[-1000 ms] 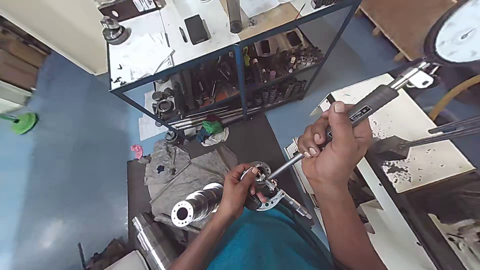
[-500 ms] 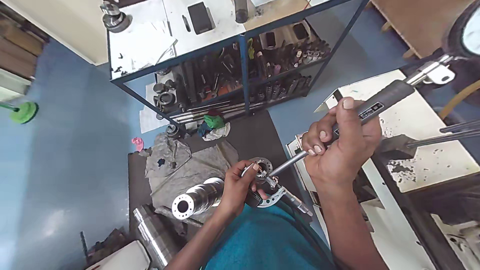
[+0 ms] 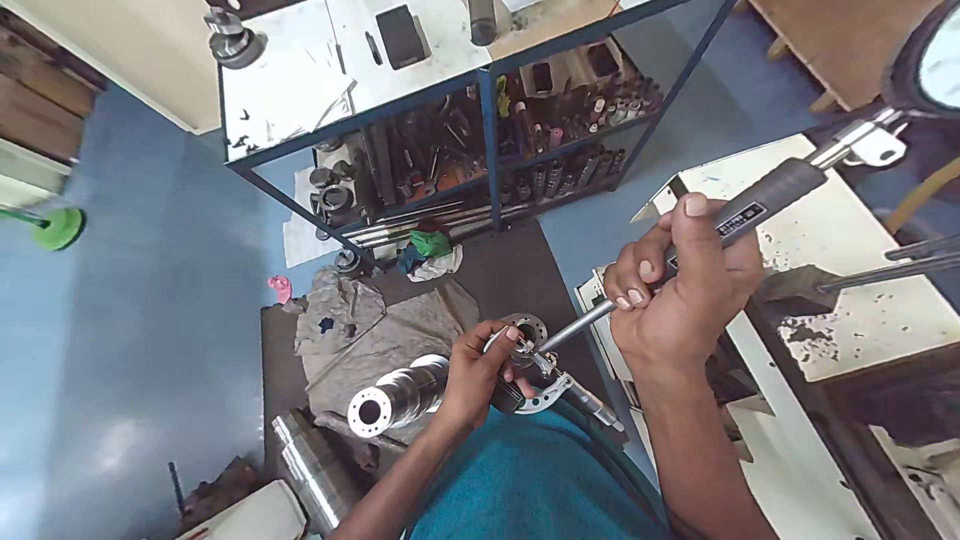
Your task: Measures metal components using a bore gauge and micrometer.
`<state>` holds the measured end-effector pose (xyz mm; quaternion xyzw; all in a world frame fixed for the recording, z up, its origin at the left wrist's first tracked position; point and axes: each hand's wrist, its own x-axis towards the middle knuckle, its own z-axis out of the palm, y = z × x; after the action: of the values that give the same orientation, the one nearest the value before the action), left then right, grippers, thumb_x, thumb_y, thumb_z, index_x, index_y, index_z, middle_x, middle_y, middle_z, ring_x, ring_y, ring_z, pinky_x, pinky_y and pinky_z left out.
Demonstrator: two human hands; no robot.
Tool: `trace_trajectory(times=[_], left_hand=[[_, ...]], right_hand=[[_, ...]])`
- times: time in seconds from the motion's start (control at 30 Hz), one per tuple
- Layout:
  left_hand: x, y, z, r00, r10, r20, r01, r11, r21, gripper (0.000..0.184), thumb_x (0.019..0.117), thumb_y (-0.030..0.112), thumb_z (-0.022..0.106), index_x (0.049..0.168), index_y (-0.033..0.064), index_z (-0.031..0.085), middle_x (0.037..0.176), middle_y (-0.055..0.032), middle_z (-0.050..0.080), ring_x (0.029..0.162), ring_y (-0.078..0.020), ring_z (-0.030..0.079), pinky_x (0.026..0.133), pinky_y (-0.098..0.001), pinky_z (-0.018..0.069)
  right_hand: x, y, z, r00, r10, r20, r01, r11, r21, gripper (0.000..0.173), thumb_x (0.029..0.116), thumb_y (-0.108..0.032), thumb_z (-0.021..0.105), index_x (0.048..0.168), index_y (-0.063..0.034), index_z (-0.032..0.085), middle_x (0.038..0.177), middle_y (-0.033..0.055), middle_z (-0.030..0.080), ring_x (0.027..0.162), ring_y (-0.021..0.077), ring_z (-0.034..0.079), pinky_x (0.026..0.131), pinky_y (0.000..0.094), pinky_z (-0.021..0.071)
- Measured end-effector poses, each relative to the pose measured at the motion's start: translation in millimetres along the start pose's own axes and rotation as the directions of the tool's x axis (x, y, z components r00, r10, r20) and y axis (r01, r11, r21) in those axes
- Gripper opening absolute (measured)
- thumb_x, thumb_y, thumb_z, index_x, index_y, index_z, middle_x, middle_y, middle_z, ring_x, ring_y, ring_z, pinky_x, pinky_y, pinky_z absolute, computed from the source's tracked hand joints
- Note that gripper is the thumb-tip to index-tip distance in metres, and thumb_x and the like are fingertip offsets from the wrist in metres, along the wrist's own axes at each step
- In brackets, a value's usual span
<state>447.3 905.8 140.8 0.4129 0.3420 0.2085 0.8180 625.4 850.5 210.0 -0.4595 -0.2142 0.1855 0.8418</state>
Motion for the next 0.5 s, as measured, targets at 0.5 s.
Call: trace_trajectory(times=[0.5], left_hand=[[-2.0, -1.7, -2.1, 1.000, -0.020, -0.017, 0.020, 1.000, -0.002, 0.023, 0.1088, 0.009, 0.045, 0.104, -0.0044, 0.063, 0.055, -0.0046, 0.057, 0.047, -0.0190, 0.065, 0.054, -0.0411, 0.0642]], right_hand=[[-1.0, 2.7, -2.5, 1.000, -0.002, 0.016, 0.001, 1.000, 0.011, 0.017, 0.1114, -0.021, 0.041, 0.099, -0.0139, 0.050, 0.060, -0.0038, 0.043, 0.037, 0.0050, 0.038, 0.034, 0.0186, 0.0387]])
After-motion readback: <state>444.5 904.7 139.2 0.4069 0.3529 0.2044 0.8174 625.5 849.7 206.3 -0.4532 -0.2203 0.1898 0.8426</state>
